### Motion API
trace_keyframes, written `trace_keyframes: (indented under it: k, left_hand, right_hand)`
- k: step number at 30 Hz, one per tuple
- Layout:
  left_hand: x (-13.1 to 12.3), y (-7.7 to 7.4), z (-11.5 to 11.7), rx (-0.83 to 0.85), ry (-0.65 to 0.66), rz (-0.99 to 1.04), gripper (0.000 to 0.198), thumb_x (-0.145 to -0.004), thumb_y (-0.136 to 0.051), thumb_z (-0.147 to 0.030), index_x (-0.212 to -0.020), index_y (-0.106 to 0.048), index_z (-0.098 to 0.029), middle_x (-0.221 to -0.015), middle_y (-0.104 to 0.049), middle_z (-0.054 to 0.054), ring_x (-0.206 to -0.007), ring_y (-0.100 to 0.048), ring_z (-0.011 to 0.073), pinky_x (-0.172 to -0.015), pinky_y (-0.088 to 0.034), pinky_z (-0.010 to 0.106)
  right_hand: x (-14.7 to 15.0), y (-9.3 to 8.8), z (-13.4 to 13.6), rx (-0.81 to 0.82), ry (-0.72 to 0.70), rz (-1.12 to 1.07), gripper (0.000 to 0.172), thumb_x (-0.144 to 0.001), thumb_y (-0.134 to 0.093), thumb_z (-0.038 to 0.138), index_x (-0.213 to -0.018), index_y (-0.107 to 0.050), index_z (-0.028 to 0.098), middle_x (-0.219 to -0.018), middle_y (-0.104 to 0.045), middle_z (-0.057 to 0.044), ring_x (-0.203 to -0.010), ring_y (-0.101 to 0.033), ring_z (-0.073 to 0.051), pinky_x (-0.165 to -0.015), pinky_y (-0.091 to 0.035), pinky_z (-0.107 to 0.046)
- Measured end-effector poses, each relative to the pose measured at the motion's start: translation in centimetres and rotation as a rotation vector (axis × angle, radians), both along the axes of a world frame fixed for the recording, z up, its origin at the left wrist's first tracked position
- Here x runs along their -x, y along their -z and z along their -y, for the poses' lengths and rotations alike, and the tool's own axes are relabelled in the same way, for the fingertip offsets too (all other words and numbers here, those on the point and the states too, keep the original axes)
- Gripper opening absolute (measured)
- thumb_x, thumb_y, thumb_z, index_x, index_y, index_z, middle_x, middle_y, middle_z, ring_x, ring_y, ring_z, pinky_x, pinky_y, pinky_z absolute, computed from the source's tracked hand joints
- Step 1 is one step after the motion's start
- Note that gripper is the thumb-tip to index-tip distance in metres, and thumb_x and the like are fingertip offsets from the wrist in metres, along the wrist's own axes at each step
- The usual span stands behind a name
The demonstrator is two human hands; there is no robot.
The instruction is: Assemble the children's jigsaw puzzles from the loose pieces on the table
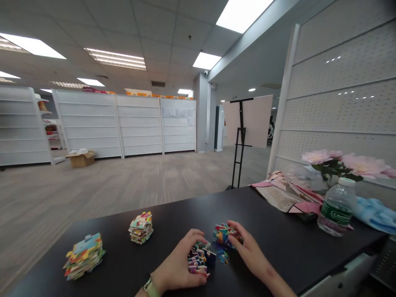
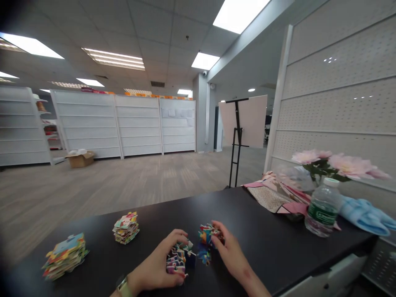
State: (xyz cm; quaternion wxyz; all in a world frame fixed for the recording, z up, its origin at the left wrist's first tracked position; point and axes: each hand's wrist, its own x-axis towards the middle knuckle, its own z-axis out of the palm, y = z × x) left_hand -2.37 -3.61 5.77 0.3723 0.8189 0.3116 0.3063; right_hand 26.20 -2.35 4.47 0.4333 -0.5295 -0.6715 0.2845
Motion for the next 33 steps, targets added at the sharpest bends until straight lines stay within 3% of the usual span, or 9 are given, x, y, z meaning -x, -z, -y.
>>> trace_keyframes:
  k: [4, 10, 13, 16, 20, 23, 27, 30, 33]
  left_hand:
    - [-0.6, 0.8, 0.1, -0.034, 0.054, -0.046, 0.089, -0.055, -0.092, -0.021, -0.135, -0.054, -0.029, -0.164, -0.020, 0.009, -0.149, -0.026, 0.0368, -0.121, -0.021, 0.046]
    - [-0.6, 2.5, -0.6, -0.105, -0.065, -0.122, 0.128, -0.051, -0.096, -0.048, -0.157, -0.027, -0.029, -0.169, 0.007, 0.012, -0.153, 0.004, 0.0451, -0.121, -0.007, 0.062]
    - [-0.5, 2.0, -0.8, -0.096, -0.061, -0.126, 0.130, -0.052, -0.097, -0.046, -0.159, -0.024, -0.028, -0.166, -0.016, 0.015, -0.151, -0.015, 0.0441, -0.122, -0.014, 0.059]
    - [-0.3, 0.8, -0.5, -0.094, -0.017, -0.062, 0.112, -0.058, -0.094, -0.033, -0.154, -0.036, -0.030, -0.152, -0.042, 0.011, -0.139, -0.042, 0.0357, -0.120, -0.029, 0.047]
    - [-0.4, -0.9, 0.3, -0.084, 0.005, -0.067, 0.093, -0.058, -0.091, -0.026, -0.142, -0.052, -0.030, -0.142, -0.048, 0.007, -0.129, -0.051, 0.0315, -0.115, -0.036, 0.039]
    - [-0.4, -1.6, 0.8, -0.068, 0.098, -0.092, 0.074, -0.065, -0.087, -0.031, -0.134, -0.060, -0.030, -0.134, -0.053, 0.006, -0.122, -0.055, 0.0287, -0.111, -0.039, 0.035]
    - [1.7, -0.7, 1.1, 0.211, 0.023, -0.135, 0.029, -0.091, -0.063, -0.047, -0.112, -0.070, -0.029, -0.107, -0.064, 0.003, -0.102, -0.064, 0.0247, -0.094, -0.049, 0.032]
    - [4.9, 0.6, 1.1, 0.276, -0.121, -0.116, 0.032, -0.092, -0.060, -0.056, -0.104, -0.072, -0.029, -0.105, -0.066, 0.001, -0.103, -0.064, 0.0247, -0.096, -0.049, 0.031]
    - [7.0, 1.1, 0.8, 0.264, -0.226, -0.071, 0.038, -0.089, -0.059, -0.062, -0.100, -0.074, -0.029, -0.112, -0.067, 0.001, -0.108, -0.063, 0.0251, -0.101, -0.047, 0.030]
  right_hand:
    - [3.6, -0.7, 1.2, 0.004, -0.271, 0.107, 0.046, -0.096, -0.054, 0.040, -0.139, -0.054, 0.024, -0.143, -0.061, -0.010, -0.131, -0.056, -0.026, -0.113, -0.041, -0.042]
    - [6.6, -2.0, 2.1, 0.008, -0.419, 0.048, 0.044, -0.101, -0.050, 0.041, -0.142, -0.053, 0.026, -0.139, -0.064, -0.009, -0.124, -0.060, -0.026, -0.109, -0.044, -0.042]
    - [6.3, -2.3, 2.1, 0.048, -0.485, -0.006, 0.048, -0.105, -0.041, 0.047, -0.148, -0.047, 0.025, -0.146, -0.058, -0.009, -0.134, -0.053, -0.026, -0.116, -0.038, -0.043]
    - [5.4, -1.9, 1.9, 0.105, -0.457, -0.021, 0.051, -0.105, -0.037, 0.043, -0.152, -0.039, 0.023, -0.156, -0.046, -0.010, -0.143, -0.042, -0.024, -0.122, -0.029, -0.045]
    - [3.8, -0.9, 1.6, 0.090, -0.372, 0.070, 0.056, -0.090, -0.041, 0.017, -0.145, -0.048, 0.024, -0.149, -0.052, -0.009, -0.134, -0.051, -0.023, -0.114, -0.040, -0.043]
    - [2.9, -1.1, 1.9, 0.009, -0.414, 0.301, 0.055, -0.080, -0.052, 0.012, -0.132, -0.062, 0.024, -0.142, -0.057, -0.009, -0.135, -0.049, -0.025, -0.117, -0.036, -0.042]
    - [2.9, -2.3, 2.3, 0.044, -0.428, 0.461, 0.045, -0.074, -0.066, 0.019, -0.119, -0.066, 0.024, -0.132, -0.060, -0.008, -0.125, -0.053, -0.027, -0.112, -0.038, -0.042]
    - [4.1, -2.8, 1.4, 0.115, -0.356, 0.498, 0.038, -0.065, -0.075, 0.023, -0.102, -0.065, 0.024, -0.108, -0.065, -0.003, -0.102, -0.059, -0.024, -0.092, -0.047, -0.036]
    - [6.3, -2.8, -0.5, 0.116, -0.321, 0.491, 0.035, -0.070, -0.070, 0.023, -0.104, -0.062, 0.023, -0.095, -0.065, 0.000, -0.089, -0.059, -0.020, -0.077, -0.046, -0.029]
